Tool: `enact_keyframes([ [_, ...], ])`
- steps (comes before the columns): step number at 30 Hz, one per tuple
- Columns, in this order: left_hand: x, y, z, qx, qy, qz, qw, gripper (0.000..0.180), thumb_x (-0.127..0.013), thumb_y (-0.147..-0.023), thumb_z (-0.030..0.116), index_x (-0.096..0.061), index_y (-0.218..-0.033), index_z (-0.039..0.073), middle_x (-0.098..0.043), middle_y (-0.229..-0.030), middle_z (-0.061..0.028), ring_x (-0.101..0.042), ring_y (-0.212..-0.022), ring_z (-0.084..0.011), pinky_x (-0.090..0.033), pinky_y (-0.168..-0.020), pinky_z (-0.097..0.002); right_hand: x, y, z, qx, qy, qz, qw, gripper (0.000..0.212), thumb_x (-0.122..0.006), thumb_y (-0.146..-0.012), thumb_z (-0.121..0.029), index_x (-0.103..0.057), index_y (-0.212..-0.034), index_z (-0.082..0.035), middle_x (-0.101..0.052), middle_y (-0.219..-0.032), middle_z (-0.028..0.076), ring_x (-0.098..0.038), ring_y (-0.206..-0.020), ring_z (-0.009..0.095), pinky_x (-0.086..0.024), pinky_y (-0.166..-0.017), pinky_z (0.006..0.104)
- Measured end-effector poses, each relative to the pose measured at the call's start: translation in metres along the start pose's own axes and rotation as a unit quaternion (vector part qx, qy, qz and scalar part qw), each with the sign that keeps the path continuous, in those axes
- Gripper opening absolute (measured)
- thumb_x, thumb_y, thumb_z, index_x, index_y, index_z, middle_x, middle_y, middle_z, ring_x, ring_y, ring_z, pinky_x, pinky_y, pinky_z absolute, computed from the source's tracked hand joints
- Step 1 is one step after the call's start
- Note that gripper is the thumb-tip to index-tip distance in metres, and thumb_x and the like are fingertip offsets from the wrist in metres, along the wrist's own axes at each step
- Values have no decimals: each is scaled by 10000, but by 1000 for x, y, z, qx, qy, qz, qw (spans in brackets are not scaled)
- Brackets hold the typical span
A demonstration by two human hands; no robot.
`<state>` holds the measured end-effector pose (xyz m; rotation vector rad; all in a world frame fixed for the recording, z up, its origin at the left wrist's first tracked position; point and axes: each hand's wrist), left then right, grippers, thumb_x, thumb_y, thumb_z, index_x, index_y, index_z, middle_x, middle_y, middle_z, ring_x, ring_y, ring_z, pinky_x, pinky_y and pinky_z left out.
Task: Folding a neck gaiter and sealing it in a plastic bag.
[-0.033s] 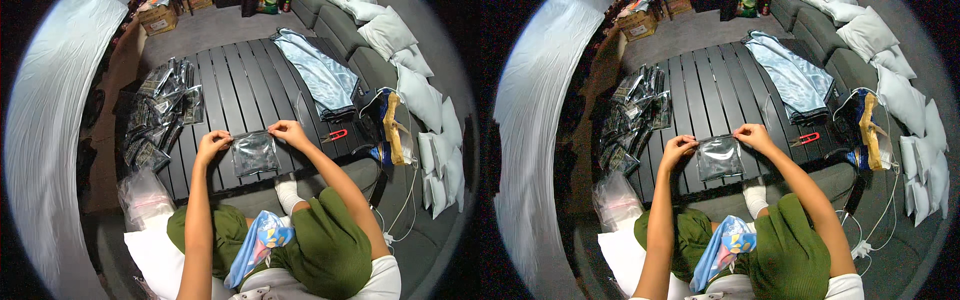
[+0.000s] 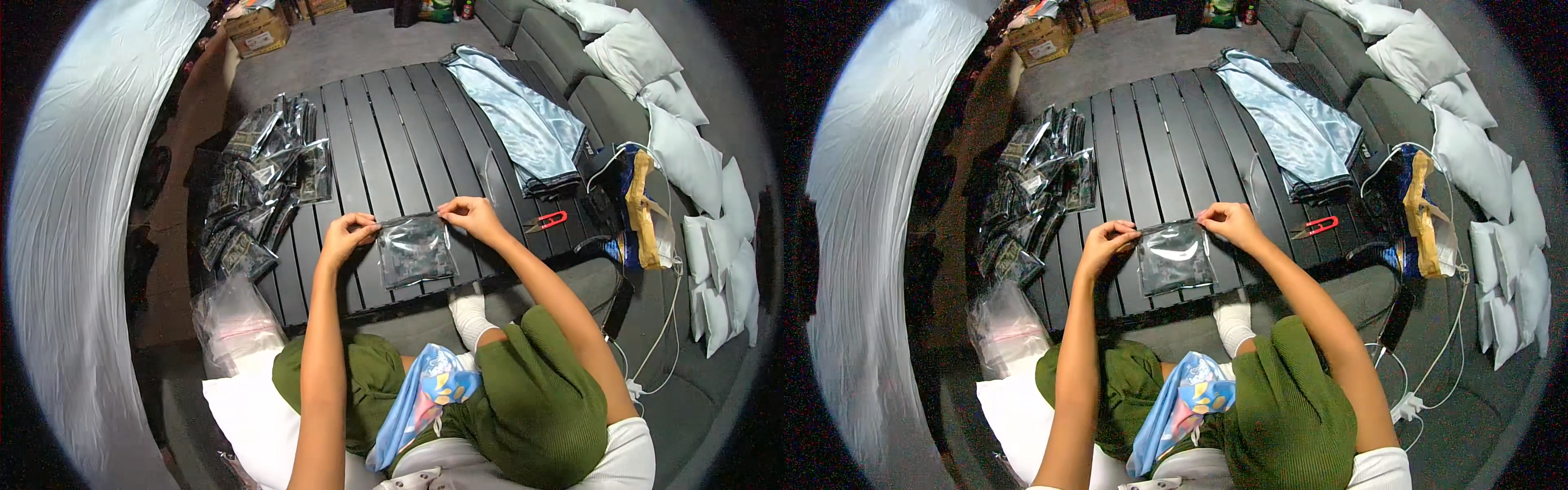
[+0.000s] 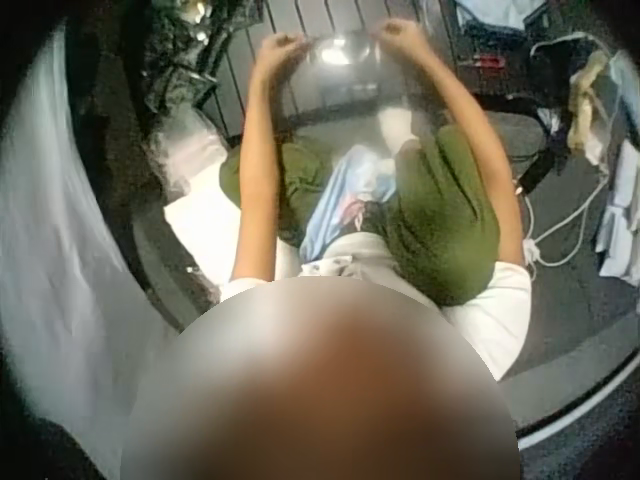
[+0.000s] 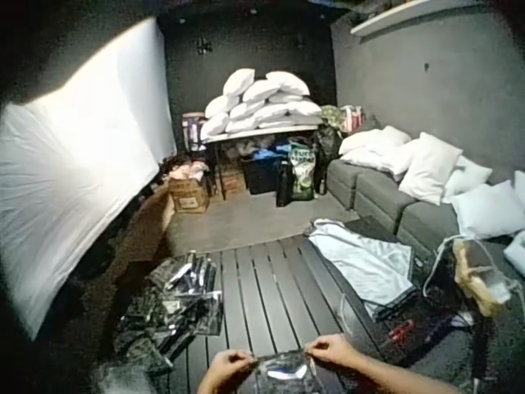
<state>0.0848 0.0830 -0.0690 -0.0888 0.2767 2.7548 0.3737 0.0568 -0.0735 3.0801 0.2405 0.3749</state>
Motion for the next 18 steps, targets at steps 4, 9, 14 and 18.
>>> enact_keyframes([
  [4,10,1,-7,0,5,-14,1000,79,-642,-761,1,-585,-749,-53,-556,-978,-99,-531,-689,-87,-442,-614,-207,-6,4,-9,53,70,-7,996,116,-604,-757,-44,-634,-839,32,-658,-882,100,-615,-765,116,-495,-696,235],
  [9,2,-1,-2,-26,-72,-33,997,53,-642,-743,-28,-593,-724,-31,-558,-1029,-102,-582,-792,-119,-476,-693,-227,3,11,-5,149,169,8,974,144,-618,-728,-74,-634,-846,8,-657,-886,109,-642,-747,189,-504,-677,265],
  [14,11,1,-5,-66,-111,-66,989,51,-647,-736,-29,-597,-731,-20,-555,-1066,-119,-596,-853,-138,-483,-729,-236,1,10,-9,153,174,-5,973,145,-617,-728,-88,-627,-842,0,-651,-907,111,-641,-777,218,-505,-699,286],
  [18,12,1,-3,-84,-128,-84,985,57,-657,-730,-14,-601,-722,-19,-555,-1087,-122,-604,-840,-139,-482,-727,-225,0,11,-8,190,209,-13,959,129,-615,-719,-74,-620,-825,-1,-646,-924,114,-631,-824,245,-501,-734,308],
])
Point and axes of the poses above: each hand's wrist, its own y-axis away from the middle knuckle, its own x-axis out of the back of the hand, z = x × y
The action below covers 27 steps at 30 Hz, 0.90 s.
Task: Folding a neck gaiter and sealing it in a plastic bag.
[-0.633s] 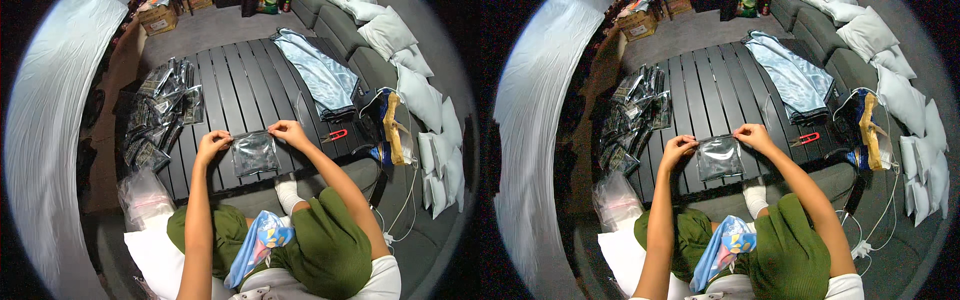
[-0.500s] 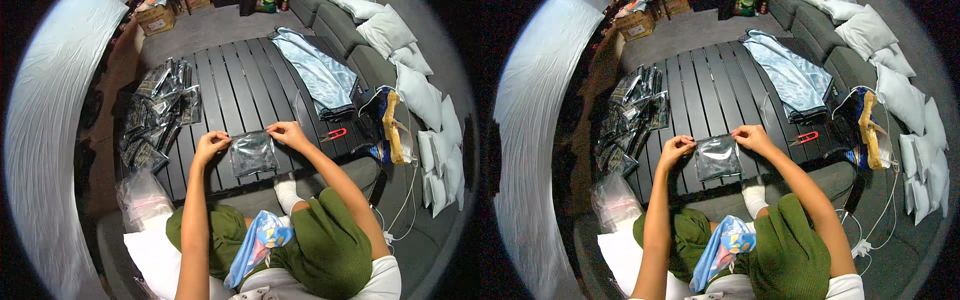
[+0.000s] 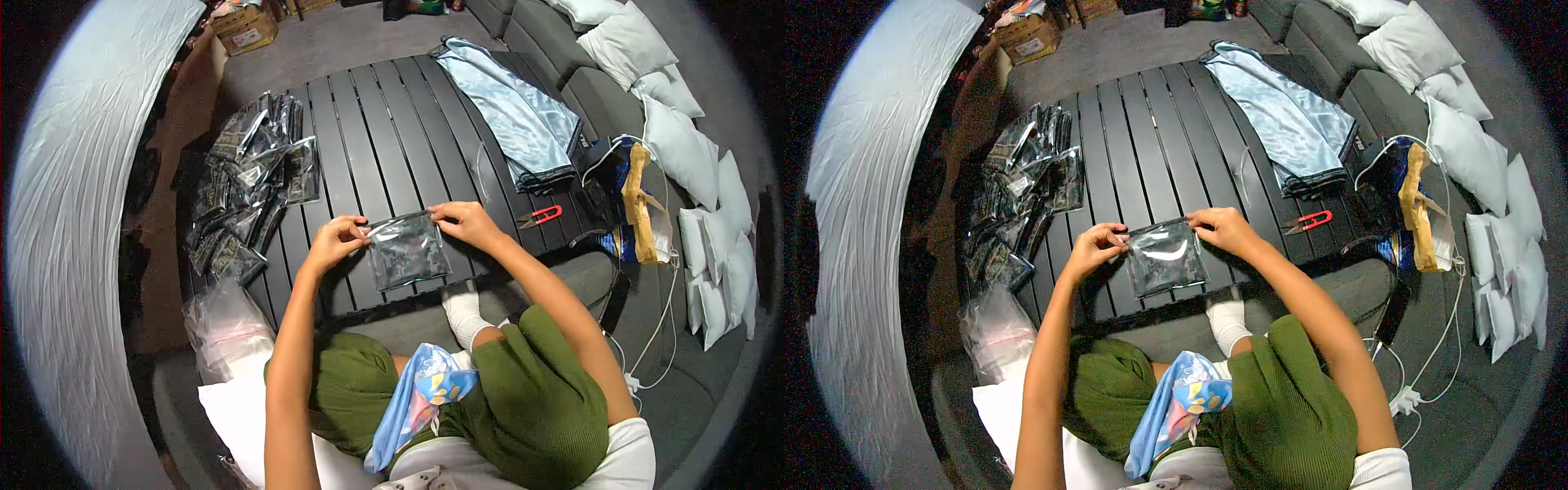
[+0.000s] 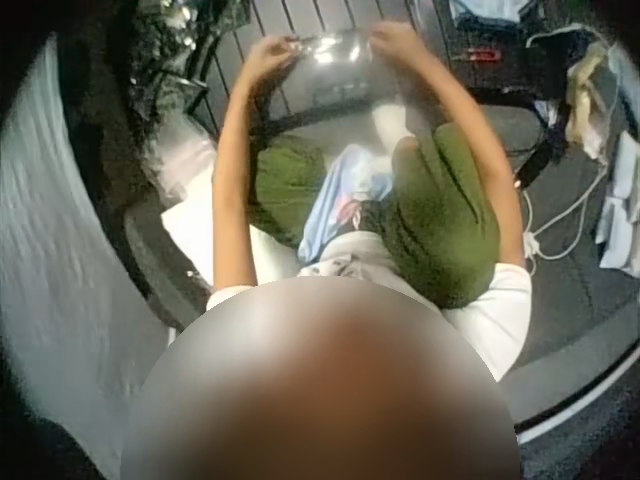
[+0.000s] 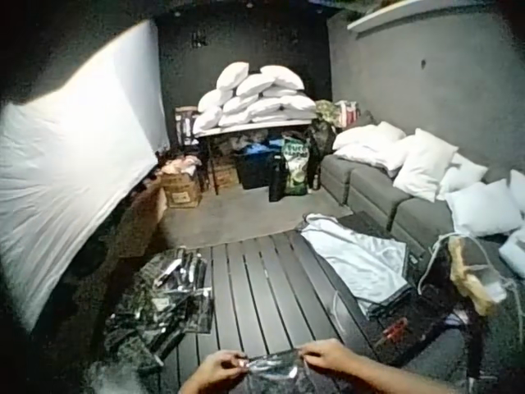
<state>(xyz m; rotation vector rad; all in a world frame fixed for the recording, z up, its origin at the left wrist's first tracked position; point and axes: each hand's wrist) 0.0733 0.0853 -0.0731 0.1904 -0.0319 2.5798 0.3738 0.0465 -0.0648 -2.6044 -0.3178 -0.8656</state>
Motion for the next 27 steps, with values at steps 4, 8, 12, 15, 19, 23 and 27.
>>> enact_keyframes([
  [4,-7,-1,15,41,-65,-4,997,74,-652,-702,-47,-590,-700,-9,-532,-1129,-134,-611,-921,-182,-512,-779,-264,2,5,6,23,26,-6,999,114,-614,-716,-58,-617,-818,-6,-637,-961,113,-624,-855,249,-499,-757,316],
  [8,0,3,16,-7,-122,-23,992,39,-638,-714,-26,-609,-720,-1,-533,-1146,-132,-613,-931,-186,-509,-780,-266,-1,4,1,24,33,-25,999,122,-622,-712,-50,-615,-827,-12,-627,-996,112,-620,-871,249,-500,-765,316],
  [12,2,4,13,-85,-189,-32,978,41,-635,-708,11,-627,-748,17,-551,-1133,-151,-615,-940,-216,-495,-790,-293,-2,7,1,71,78,-19,994,148,-629,-719,-53,-611,-863,-22,-621,-1012,111,-616,-880,249,-504,-765,317],
  [15,1,7,12,-76,-191,-28,978,60,-635,-697,26,-635,-756,32,-547,-1144,-170,-608,-955,-244,-485,-798,-306,-6,10,-2,91,115,-10,989,174,-628,-719,-44,-605,-890,-20,-616,-1026,113,-615,-881,255,-508,-755,317],
  [19,4,10,7,-81,-183,-16,980,73,-635,-693,17,-640,-763,36,-531,-1177,-168,-600,-970,-253,-486,-797,-304,-11,12,-7,120,172,8,978,203,-622,-701,-23,-599,-902,-16,-608,-1044,123,-616,-874,260,-513,-743,311],
  [23,-3,11,12,-79,-216,-6,973,102,-618,-692,-21,-655,-768,36,-475,-1257,-152,-606,-965,-225,-486,-802,-316,-10,15,-8,141,237,2,961,198,-593,-704,-19,-604,-902,-16,-609,-1048,117,-620,-870,253,-515,-735,305],
  [27,-8,16,15,-74,-216,10,974,122,-621,-676,-35,-655,-770,34,-504,-1225,-136,-601,-975,-233,-491,-796,-320,-10,19,-10,178,294,0,939,197,-524,-751,-74,-601,-922,-15,-590,-1078,108,-587,-966,236,-487,-807,315],
])
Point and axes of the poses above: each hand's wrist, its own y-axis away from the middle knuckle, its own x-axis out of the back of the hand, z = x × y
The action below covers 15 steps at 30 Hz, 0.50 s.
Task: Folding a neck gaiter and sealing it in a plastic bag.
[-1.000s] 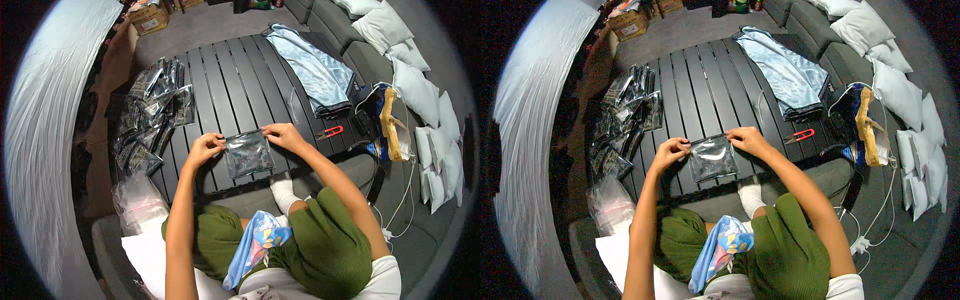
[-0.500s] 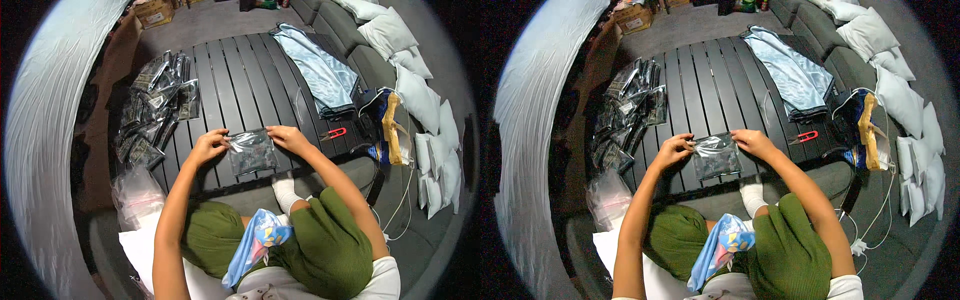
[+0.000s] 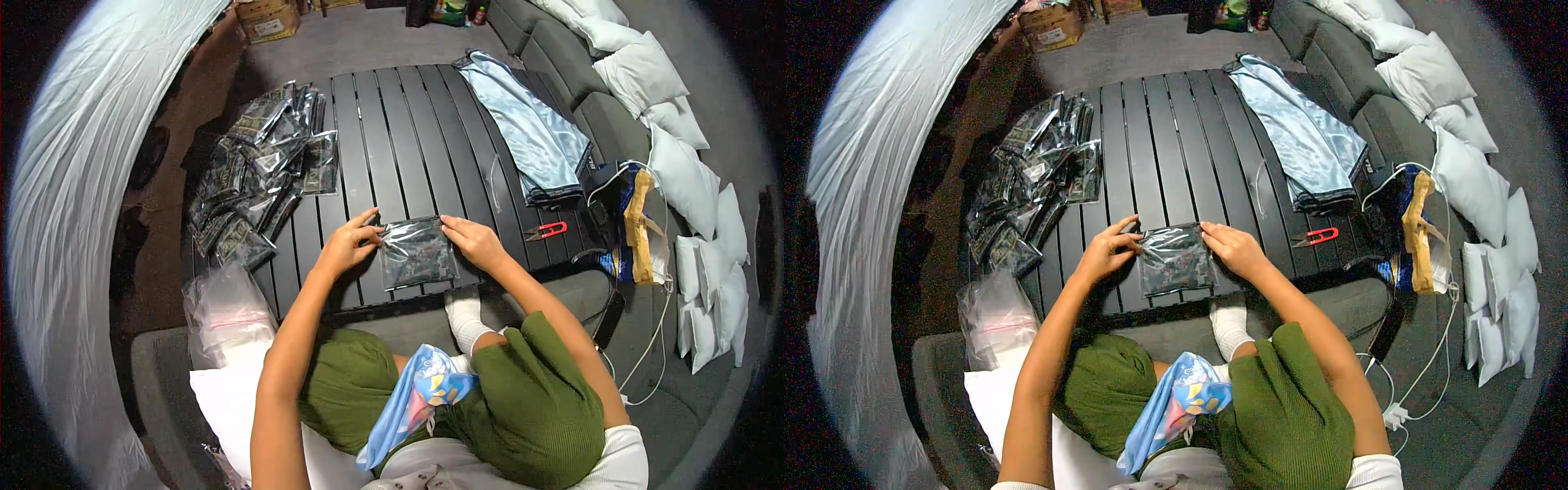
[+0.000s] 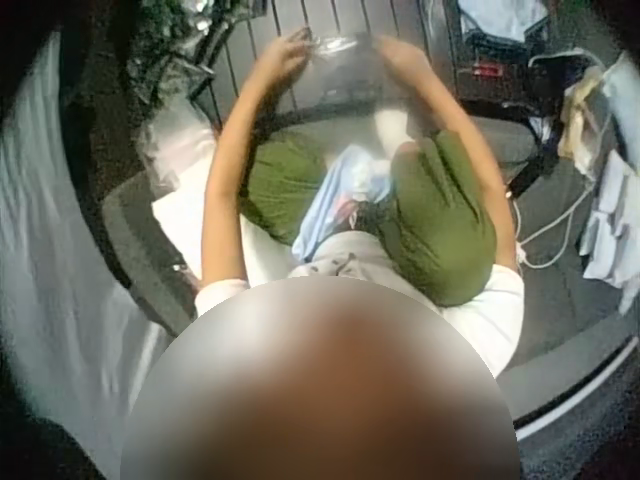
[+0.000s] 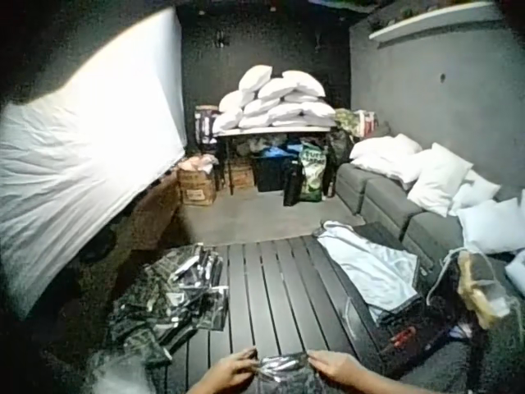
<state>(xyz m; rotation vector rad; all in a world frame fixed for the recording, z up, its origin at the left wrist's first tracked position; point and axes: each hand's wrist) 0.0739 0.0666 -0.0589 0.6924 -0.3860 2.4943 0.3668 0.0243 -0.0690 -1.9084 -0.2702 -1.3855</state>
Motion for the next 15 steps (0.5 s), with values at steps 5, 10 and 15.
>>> enact_keyframes([
  [5,-3,3,-2,-23,8,35,999,110,-626,-665,-35,-647,-759,19,-554,-1136,-138,-615,-937,-224,-488,-785,-310,1,5,-2,-5,32,13,999,252,-514,-743,-81,-604,-974,-40,-590,-1075,98,-543,-1037,245,-447,-866,345],
  [10,0,3,-4,5,-12,7,1000,124,-667,-709,62,-669,-830,38,-589,-1082,-107,-594,-938,-207,-466,-801,-286,-1,8,0,-16,37,25,999,261,-515,-742,-90,-606,-984,-52,-590,-1073,92,-544,-1034,240,-443,-871,344],
  [15,54,23,-31,257,225,78,937,257,-560,-856,208,-628,-982,-5,-630,-950,-65,-602,-788,-139,-466,-718,-234,0,6,0,-31,-19,36,999,284,-549,-701,-38,-607,-979,-40,-585,-1078,91,-532,-1054,243,-436,-884,349],
])
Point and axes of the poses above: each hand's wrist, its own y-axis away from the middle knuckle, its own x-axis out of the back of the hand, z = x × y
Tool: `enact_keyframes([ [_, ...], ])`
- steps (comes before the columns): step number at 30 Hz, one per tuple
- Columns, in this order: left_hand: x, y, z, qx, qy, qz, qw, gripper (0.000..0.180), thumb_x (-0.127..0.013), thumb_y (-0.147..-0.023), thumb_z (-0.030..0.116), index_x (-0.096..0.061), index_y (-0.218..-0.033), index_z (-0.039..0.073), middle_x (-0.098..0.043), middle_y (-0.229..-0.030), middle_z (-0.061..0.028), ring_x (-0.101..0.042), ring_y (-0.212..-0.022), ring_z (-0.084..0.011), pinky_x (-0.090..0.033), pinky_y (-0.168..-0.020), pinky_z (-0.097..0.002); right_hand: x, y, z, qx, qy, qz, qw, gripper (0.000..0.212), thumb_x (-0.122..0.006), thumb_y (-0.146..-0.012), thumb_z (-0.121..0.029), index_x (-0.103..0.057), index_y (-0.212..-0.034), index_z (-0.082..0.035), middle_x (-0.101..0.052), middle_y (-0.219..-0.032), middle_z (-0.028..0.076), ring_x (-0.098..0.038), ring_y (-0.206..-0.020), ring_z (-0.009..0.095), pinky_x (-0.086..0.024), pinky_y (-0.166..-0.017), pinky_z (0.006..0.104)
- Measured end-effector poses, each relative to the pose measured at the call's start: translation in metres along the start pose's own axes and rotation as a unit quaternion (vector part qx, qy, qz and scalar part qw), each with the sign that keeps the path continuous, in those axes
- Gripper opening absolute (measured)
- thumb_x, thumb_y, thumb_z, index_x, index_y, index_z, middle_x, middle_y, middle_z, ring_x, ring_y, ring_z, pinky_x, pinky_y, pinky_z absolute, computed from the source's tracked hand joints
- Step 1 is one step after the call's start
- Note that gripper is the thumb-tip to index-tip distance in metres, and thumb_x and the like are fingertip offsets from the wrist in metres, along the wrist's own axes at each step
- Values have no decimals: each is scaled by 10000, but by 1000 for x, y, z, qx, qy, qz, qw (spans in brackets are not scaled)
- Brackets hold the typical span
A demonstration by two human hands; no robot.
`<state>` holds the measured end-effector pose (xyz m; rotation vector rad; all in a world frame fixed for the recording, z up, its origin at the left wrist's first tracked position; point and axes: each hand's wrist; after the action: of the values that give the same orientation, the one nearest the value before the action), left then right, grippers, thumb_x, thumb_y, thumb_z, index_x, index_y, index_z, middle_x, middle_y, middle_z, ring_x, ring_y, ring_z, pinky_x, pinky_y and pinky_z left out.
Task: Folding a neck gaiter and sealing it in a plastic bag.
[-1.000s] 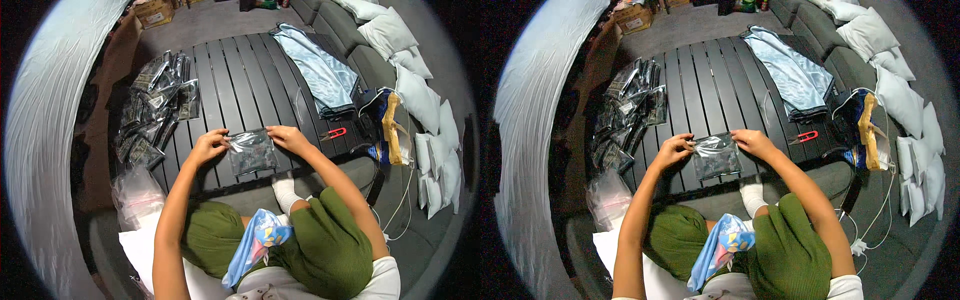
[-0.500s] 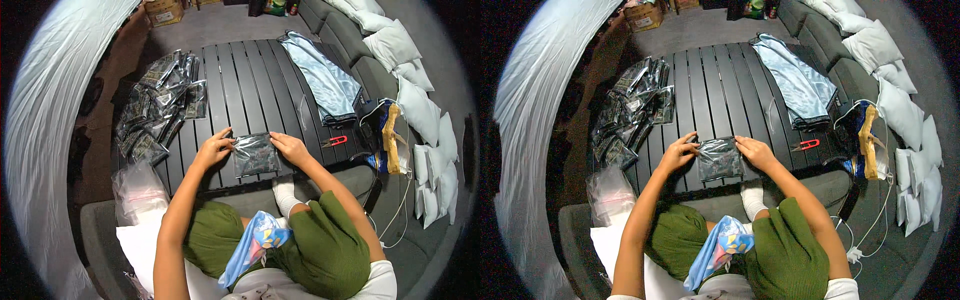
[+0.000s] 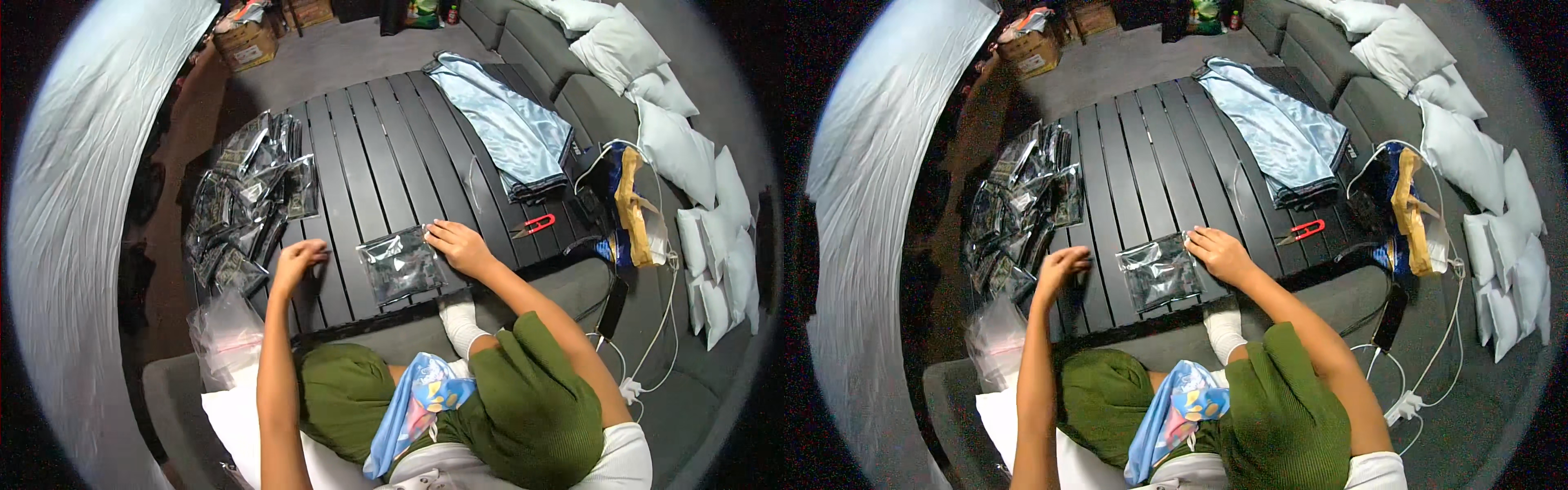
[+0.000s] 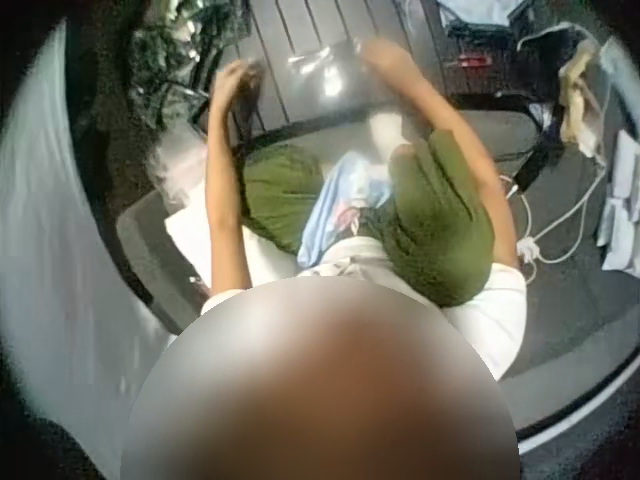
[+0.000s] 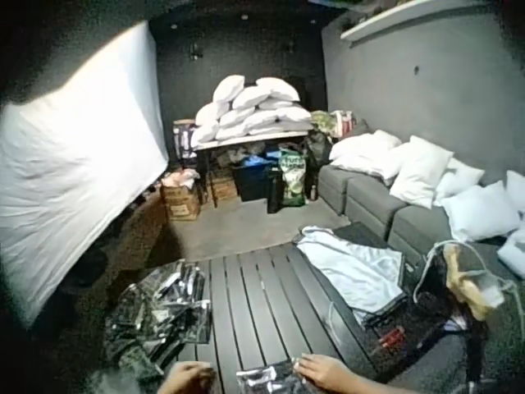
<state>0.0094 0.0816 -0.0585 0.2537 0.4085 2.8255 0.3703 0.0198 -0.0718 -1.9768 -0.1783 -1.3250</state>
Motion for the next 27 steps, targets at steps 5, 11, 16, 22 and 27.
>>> enact_keyframes([
  [5,-79,12,47,-180,-199,229,936,343,-420,-904,234,-551,-1111,-6,-587,-1050,-172,-550,-1010,-279,-406,-877,-342,18,-3,-4,-67,-30,3,997,325,-568,-704,-34,-583,-1028,-33,-554,-1130,115,-484,-1119,274,-374,-953,401],
  [11,-173,23,11,-251,-443,124,852,464,-384,-898,232,-352,-1294,-8,-331,-1355,-176,-264,-1282,-319,-213,-1036,-443,-4,-20,-55,-85,-40,-161,982,574,-463,-849,-313,-304,-1325,-35,-279,-1392,131,-228,-1304,266,-133,-1071,427],
  [16,-158,25,-8,-235,-495,98,831,499,-373,-903,299,-317,-1334,55,-287,-1395,-124,-218,-1311,-273,-160,-1054,-447,-6,-8,-53,-94,-18,-184,978,623,-437,-850,-455,-299,-1348,-107,-210,-1428,118,-193,-1321,254,-95,-1065,466],
  [22,-151,27,-11,-217,-521,119,817,553,-384,-892,358,-286,-1349,62,-259,-1412,-104,-206,-1319,-239,-103,-1055,-491,-5,-2,-55,-145,3,-182,973,719,-441,-818,-534,-253,-1372,-116,-165,-1442,126,-169,-1327,279,-50,-1049,520],
  [27,-131,30,-9,-139,-527,156,824,809,-460,-784,584,-260,-1355,48,-237,-1414,-145,-166,-1332,-235,-55,-1056,-505,-3,0,-59,-165,38,-179,969,794,-467,-788,-566,-235,-1372,-81,-173,-1434,150,-117,-1336,304,-20,-1045,531],
])
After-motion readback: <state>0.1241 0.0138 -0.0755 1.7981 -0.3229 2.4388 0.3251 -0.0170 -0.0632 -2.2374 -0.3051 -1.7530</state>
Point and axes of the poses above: each hand's wrist, its own y-axis away from the middle knuckle, its own x-axis out of the back of the hand, z = x × y
